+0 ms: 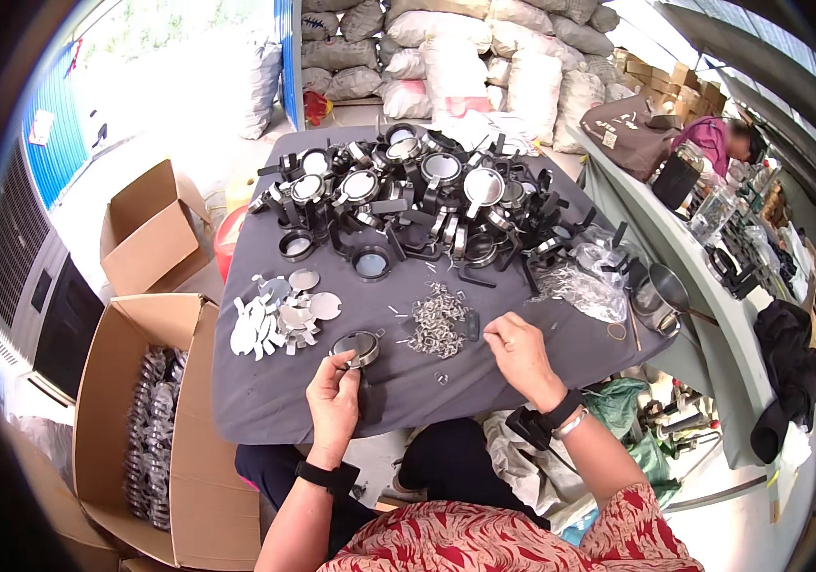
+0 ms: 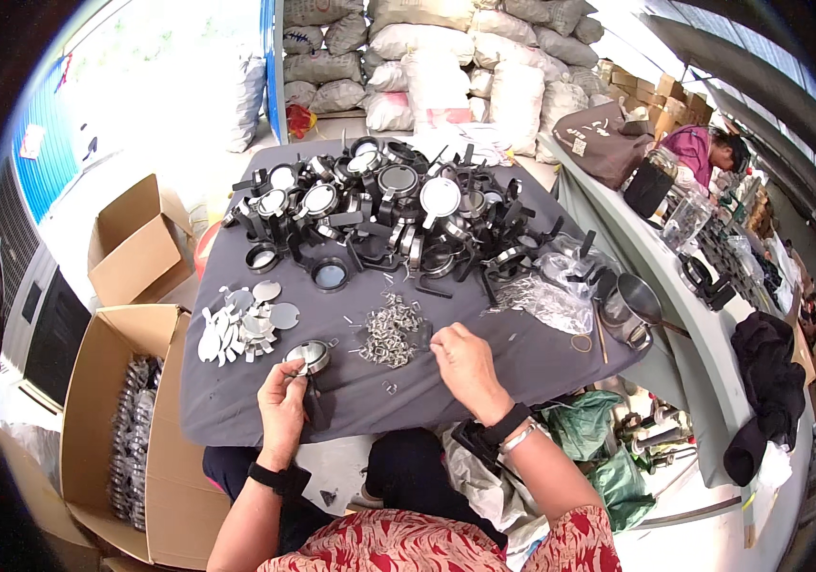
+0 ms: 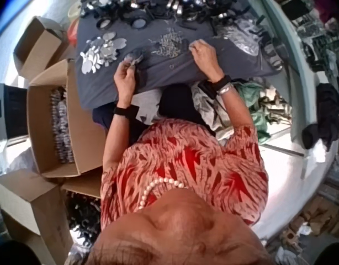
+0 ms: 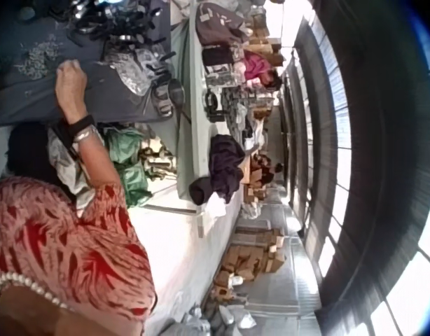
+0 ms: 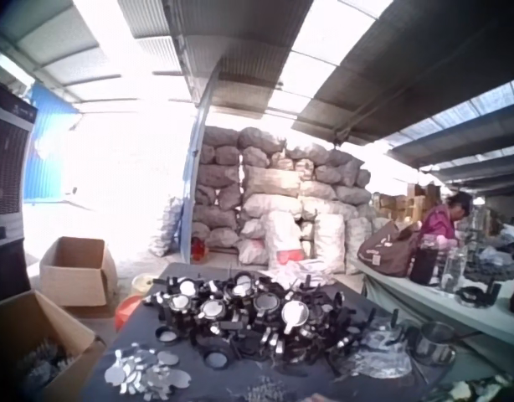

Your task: Assembling small metal components into circular black housing units.

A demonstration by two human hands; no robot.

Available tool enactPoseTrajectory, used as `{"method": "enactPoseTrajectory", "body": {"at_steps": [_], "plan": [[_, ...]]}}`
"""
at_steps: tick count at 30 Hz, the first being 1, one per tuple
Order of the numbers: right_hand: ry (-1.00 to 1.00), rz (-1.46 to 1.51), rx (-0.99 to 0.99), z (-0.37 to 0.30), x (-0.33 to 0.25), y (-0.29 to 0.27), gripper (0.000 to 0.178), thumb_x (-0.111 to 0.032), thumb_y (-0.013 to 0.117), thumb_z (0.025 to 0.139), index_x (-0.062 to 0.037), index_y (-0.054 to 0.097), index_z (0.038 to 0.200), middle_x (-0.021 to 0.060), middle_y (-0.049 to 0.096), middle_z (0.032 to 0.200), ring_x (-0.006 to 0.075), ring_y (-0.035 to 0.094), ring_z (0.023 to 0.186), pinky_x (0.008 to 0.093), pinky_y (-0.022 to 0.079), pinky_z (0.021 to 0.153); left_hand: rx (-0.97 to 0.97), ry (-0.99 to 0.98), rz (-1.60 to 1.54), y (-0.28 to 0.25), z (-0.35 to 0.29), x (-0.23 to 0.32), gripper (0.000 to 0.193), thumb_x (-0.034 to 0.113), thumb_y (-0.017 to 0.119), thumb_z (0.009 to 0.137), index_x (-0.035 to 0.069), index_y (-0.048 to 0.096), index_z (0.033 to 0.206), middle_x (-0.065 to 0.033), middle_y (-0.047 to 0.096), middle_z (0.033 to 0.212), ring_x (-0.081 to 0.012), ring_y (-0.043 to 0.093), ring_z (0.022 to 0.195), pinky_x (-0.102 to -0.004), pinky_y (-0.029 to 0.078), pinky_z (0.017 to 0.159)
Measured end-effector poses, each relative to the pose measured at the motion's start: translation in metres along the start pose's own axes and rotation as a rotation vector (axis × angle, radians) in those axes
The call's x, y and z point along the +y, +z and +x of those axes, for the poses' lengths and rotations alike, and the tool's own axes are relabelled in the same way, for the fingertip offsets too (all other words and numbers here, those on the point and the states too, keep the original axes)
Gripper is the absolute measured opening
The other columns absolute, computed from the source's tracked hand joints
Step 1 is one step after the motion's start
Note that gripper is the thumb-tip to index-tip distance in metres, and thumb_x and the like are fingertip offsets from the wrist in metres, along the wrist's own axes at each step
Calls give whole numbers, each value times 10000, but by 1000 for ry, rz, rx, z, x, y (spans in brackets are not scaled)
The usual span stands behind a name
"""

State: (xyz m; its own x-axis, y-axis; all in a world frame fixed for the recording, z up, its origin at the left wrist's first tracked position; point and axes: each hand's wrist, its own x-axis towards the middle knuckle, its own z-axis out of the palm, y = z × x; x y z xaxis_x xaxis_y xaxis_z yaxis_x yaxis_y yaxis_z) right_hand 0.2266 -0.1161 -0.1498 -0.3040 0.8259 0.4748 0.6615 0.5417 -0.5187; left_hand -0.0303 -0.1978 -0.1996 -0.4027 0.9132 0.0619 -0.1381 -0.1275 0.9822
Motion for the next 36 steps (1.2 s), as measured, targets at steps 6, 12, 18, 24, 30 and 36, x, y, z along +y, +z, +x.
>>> {"method": "enactPoseTrajectory", "body": {"at_steps": [6,12,18,24,30,36], "plan": [[43,-371,54,6,105,-45,84,-89,547,830,-30,606,842,160,613,838,358,613,774,433,490,678,-80,78,55,9,8,-6,176,-29,504,891,6,590,1041,28,562,758,-11,444,621,-179,354,533],[-207,-640,-236,31,102,-17,82,-106,530,784,-46,586,791,152,575,794,303,630,705,400,512,621,-47,101,0,-19,6,-18,180,-59,471,873,-19,577,1014,-9,594,870,-48,511,756,-187,400,671],[-473,-890,-373,38,101,-31,117,-106,545,768,-9,609,781,118,603,754,255,647,655,358,527,561,-99,95,-43,-4,5,-7,186,-70,471,866,-18,572,1014,-3,581,852,-35,497,740,-179,393,668],[-632,-896,-473,52,107,-44,137,-114,535,783,-7,619,788,110,625,771,248,653,672,352,526,575,-90,99,-21,-6,12,-17,171,-58,470,872,-20,562,1012,-13,584,870,-39,510,716,-192,411,617],[-605,-835,-459,61,112,-23,144,-130,573,732,-67,669,647,99,673,692,257,669,678,365,532,607,-61,141,-5,-9,9,-14,195,-21,444,882,6,563,1034,-42,610,846,-80,544,575,-220,415,496],[-369,-820,-639,55,101,-35,87,-106,624,674,-59,690,704,118,683,755,283,673,744,390,540,650,-147,110,83,-1,2,5,266,25,494,904,-54,577,1144,-86,645,995,-127,566,811,-230,451,704]]}}
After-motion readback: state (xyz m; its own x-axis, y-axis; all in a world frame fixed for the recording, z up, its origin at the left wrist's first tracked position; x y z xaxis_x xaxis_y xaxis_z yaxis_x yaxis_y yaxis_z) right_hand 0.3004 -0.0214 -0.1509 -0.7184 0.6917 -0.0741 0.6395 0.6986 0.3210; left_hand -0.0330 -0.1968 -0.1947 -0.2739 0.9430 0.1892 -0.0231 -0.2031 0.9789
